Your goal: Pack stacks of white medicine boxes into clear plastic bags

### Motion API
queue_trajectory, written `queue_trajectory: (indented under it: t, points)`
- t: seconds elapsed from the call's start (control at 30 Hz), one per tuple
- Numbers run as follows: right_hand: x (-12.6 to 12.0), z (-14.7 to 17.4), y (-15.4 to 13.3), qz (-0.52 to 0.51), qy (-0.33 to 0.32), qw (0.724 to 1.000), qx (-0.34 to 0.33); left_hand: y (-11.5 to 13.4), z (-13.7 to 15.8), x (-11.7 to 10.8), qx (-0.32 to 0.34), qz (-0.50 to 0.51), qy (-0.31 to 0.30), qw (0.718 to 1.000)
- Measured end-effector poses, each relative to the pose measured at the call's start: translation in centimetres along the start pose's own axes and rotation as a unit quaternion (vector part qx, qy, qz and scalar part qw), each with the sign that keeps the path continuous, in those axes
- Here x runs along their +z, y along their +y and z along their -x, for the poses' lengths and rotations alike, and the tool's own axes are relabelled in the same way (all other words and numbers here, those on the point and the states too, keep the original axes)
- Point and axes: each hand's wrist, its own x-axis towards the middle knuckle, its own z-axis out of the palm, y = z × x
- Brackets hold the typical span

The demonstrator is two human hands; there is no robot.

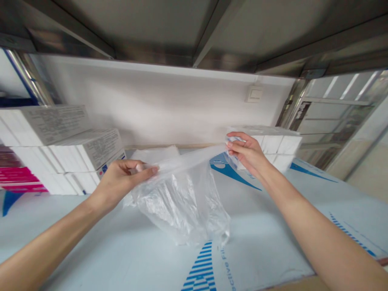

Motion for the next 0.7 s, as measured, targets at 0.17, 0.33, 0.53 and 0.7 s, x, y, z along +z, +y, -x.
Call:
queue_trajectory:
  t: [0.17,0.33,0.53,0.7]
  points:
    - [-0.4,-0.2,0.1,0.018,0.026,0.999,-0.022,0.3,-0.3,-0.1,-0.006,0.087,0.048,0.995]
    - [-0.8,-0.4,0.0,-0.019,0.057,0.998,-0.010,0.5,-0.2,-0.2,-0.021,0.202,-0.007,0.979]
    - [-1.1,-1.0,1.5,-0.084,0.122,0.989,0.002,0.2,0.3,0.8,-0.021,0.151,-0.078,0.985]
    - [-0.7,-0.4,1.8,-0.079,-0.031,0.967,0.241,-0.4,0.2,1.4,-0.039,0.202,-0.009,0.979]
